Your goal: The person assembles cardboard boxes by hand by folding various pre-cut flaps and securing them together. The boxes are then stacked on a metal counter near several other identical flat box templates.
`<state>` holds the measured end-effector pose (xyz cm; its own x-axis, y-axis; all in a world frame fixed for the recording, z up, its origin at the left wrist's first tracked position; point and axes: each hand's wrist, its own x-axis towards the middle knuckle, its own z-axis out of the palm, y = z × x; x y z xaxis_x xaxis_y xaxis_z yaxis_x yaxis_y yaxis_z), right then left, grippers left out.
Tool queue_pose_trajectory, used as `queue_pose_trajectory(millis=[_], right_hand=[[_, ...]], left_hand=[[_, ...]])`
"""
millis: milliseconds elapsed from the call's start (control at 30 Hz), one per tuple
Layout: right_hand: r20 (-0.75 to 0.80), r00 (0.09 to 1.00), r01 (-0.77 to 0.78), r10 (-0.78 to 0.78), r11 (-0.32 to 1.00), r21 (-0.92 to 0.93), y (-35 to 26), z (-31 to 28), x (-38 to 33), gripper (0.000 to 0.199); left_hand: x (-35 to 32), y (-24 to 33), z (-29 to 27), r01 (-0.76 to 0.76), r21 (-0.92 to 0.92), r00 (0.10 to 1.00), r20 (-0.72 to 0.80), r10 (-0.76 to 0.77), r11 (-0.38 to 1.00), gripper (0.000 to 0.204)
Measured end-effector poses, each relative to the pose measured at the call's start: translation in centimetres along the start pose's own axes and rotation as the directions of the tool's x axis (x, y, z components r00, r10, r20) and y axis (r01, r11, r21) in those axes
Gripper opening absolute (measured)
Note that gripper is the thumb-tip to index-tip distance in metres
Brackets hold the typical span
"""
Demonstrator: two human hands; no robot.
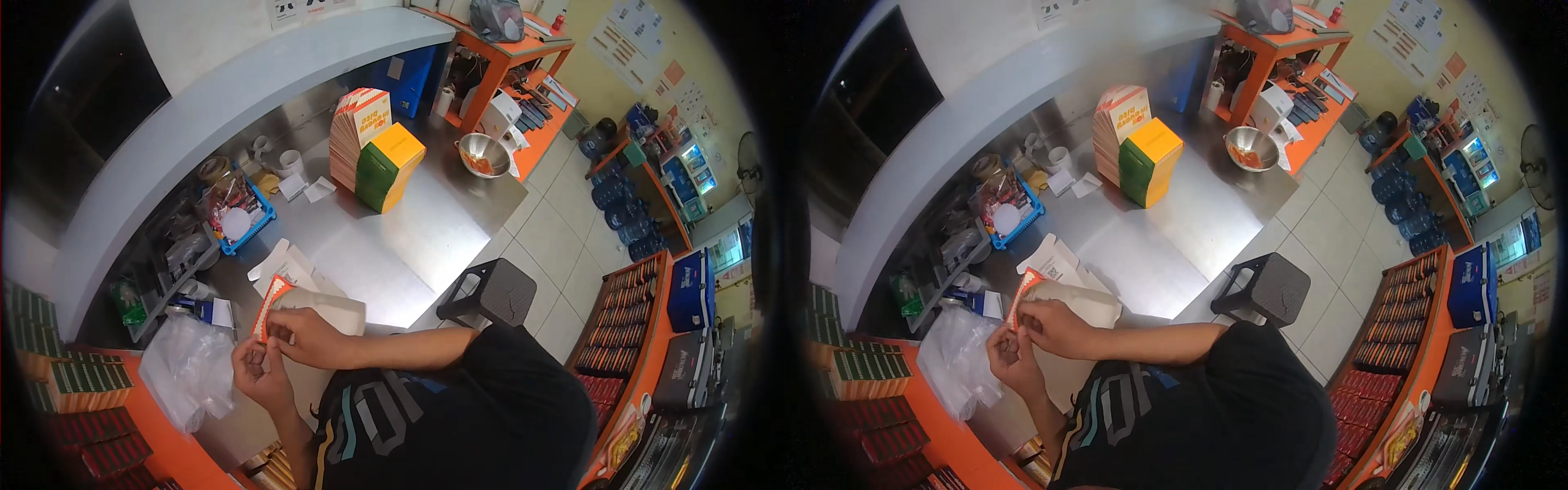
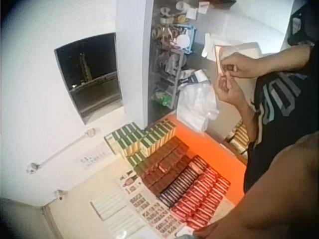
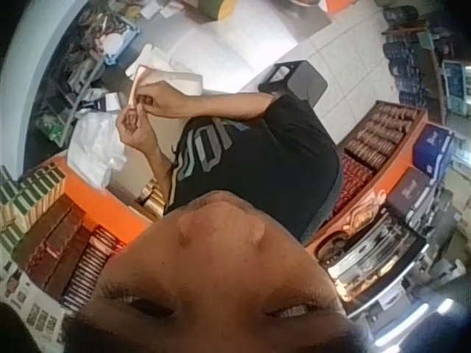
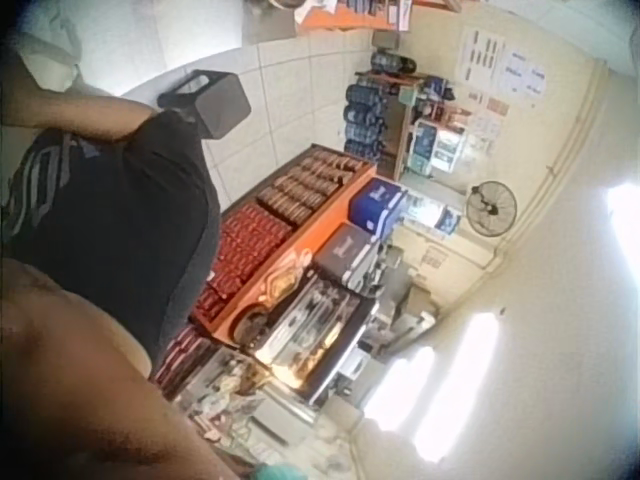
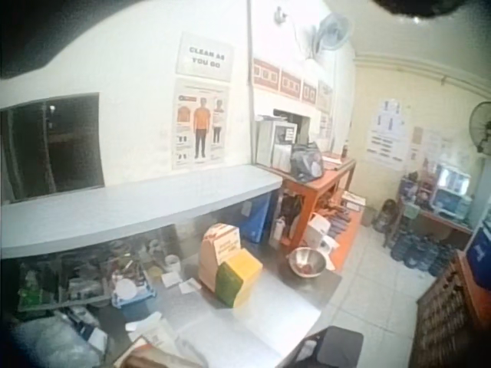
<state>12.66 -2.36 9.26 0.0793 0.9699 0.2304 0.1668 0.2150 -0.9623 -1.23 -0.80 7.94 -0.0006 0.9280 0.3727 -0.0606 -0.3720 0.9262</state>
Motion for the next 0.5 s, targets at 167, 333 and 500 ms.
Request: queue_pose_trajectory(millis=[167, 333, 500], right_hand=[[0.008, 0.971, 0.234, -0.239, 0.941, -0.245, -2.8, -1.8, -1.7, 0.026], [-0.243, 0.817, 0.409, -0.523, 0.822, -0.396, -3.3, -5.3, 1.3, 0.032], [0.254, 0.956, 0.123, -0.144, 0.988, 0.096, -1.7, -5.2, 2.6, 0.026]], left_hand=[[1.0, -2.9, -3.0, 0.014, -0.011, 0.999, -0.033, -0.014, 1.000, 0.035], [2.5, -0.1, -3.1, 0.171, -0.448, 0.976, -0.044, -0.212, 0.878, 0.044], [3.6, -2.6, -4.0, 0.261, -0.205, 0.955, 0.194, -0.222, 0.943, 0.022]])
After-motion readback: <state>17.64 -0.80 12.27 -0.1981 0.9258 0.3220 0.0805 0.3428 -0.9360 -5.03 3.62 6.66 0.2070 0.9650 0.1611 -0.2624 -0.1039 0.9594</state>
